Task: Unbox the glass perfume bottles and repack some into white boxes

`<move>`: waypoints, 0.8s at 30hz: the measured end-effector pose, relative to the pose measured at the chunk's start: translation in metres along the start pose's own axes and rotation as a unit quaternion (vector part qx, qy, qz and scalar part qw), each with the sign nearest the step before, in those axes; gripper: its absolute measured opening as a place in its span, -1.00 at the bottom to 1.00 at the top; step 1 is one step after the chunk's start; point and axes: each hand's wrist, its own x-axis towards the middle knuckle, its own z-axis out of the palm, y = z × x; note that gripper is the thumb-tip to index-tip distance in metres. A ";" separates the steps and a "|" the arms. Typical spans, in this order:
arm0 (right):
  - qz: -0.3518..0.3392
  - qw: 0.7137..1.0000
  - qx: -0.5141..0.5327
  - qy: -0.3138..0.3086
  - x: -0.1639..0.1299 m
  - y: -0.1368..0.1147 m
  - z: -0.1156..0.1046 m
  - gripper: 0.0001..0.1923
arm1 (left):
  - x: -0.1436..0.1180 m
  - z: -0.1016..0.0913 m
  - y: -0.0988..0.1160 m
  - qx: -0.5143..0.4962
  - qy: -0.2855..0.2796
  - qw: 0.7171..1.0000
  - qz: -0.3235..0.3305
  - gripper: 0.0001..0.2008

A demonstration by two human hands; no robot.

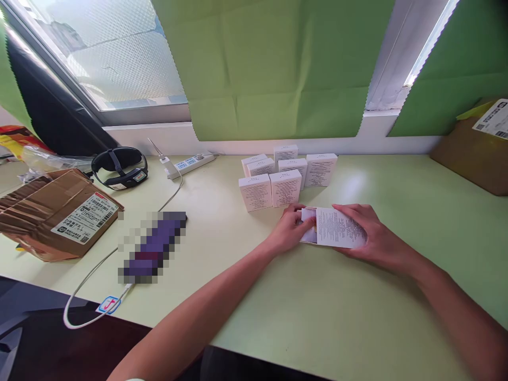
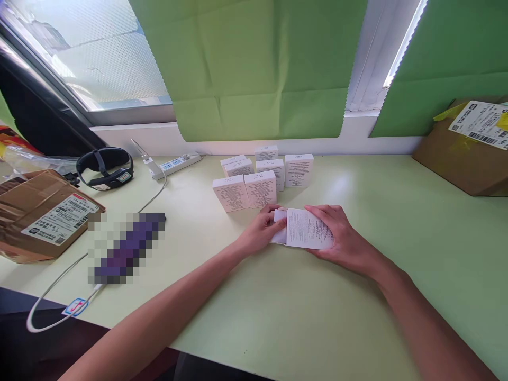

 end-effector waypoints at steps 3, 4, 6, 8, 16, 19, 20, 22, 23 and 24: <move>0.005 1.000 -0.003 -0.007 0.000 0.000 -0.001 -0.16 | -0.001 0.001 0.000 -0.015 -0.006 1.000 0.006 -0.67; 0.012 1.000 -0.002 -0.010 0.000 0.000 -0.002 -0.16 | -0.001 0.002 0.000 -0.026 -0.003 1.000 0.005 -0.67; 0.022 1.000 0.002 -0.015 0.000 -0.001 -0.004 -0.14 | -0.001 0.003 0.000 -0.049 0.003 0.999 -0.001 -0.65; 0.028 0.999 0.007 -0.022 0.000 -0.002 -0.005 -0.13 | -0.001 0.004 -0.001 -0.067 0.006 0.998 -0.005 -0.65; 0.060 0.997 0.037 -0.042 0.002 0.002 -0.009 -0.07 | 0.002 0.001 -0.004 -0.087 0.003 0.996 0.007 -0.66; 0.101 0.989 0.100 -0.048 0.000 0.006 -0.012 -0.02 | 0.002 0.000 -0.004 -0.105 0.000 0.994 -0.006 -0.65; 0.121 0.980 0.147 -0.054 -0.002 0.009 -0.013 0.00 | 0.002 0.000 -0.004 -0.109 0.007 0.994 -0.010 -0.66; 0.171 0.950 0.256 -0.054 -0.004 0.015 -0.014 -0.05 | 0.001 -0.001 -0.003 -0.111 0.027 0.993 -0.006 -0.66; 0.194 0.930 0.309 -0.042 -0.004 0.019 -0.014 -0.15 | 0.001 -0.001 -0.003 -0.110 0.037 0.993 0.003 -0.66; 0.214 0.910 0.354 -0.025 -0.003 0.021 -0.013 -0.27 | 0.000 0.000 -0.003 -0.108 0.043 0.993 0.014 -0.66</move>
